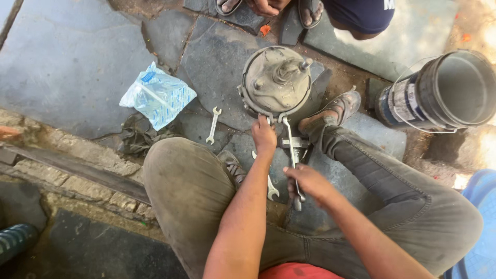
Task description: The person sits on the ground and uses a wrench and a hammer to work on a circular metal mechanical part. They repeatedly tighten bolts and tap the part with the hammer while another person observes. The person then places the tools and the part on a nearby table.
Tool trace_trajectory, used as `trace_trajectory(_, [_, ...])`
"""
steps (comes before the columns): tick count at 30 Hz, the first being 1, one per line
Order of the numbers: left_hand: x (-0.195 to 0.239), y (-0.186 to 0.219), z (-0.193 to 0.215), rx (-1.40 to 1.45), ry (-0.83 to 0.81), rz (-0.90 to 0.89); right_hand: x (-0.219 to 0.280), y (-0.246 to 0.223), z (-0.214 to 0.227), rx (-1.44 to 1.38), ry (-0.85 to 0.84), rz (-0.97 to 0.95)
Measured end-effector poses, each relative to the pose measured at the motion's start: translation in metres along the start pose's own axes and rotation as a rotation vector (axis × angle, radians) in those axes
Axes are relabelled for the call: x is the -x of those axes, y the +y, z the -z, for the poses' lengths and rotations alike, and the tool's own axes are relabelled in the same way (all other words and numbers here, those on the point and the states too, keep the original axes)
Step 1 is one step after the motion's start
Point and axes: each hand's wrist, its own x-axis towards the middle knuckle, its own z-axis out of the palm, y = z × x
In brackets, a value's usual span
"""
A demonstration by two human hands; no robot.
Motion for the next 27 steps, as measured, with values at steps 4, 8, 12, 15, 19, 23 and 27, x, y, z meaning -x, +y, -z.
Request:
trace_trajectory(4, [0.0,-0.026,0.007,0.139,-0.04,-0.132,-0.032,-0.022,0.013,0.134,0.105,0.201])
trace_trajectory(8, [-0.011,-0.026,0.005,-0.245,0.026,-0.318,-0.064,-0.028,0.028,-0.054,0.105,0.092])
trace_trajectory(12, [-0.006,-0.024,0.009,0.199,0.018,0.165,-0.069,0.007,0.03,0.334,0.558,0.408])
trace_trajectory(15, [0.004,-0.022,0.009,0.213,0.026,0.177,-0.088,0.032,0.022,0.498,0.595,0.679])
trace_trajectory(19, [0.006,-0.015,0.007,0.265,0.019,0.179,-0.138,0.044,0.006,0.695,0.661,0.778])
trace_trajectory(23, [0.008,-0.007,0.007,0.26,0.009,0.144,-0.174,0.042,0.001,0.856,0.718,1.088])
trace_trajectory(27, [0.018,-0.007,0.006,0.268,-0.027,0.151,-0.175,0.051,0.001,0.52,0.616,0.865])
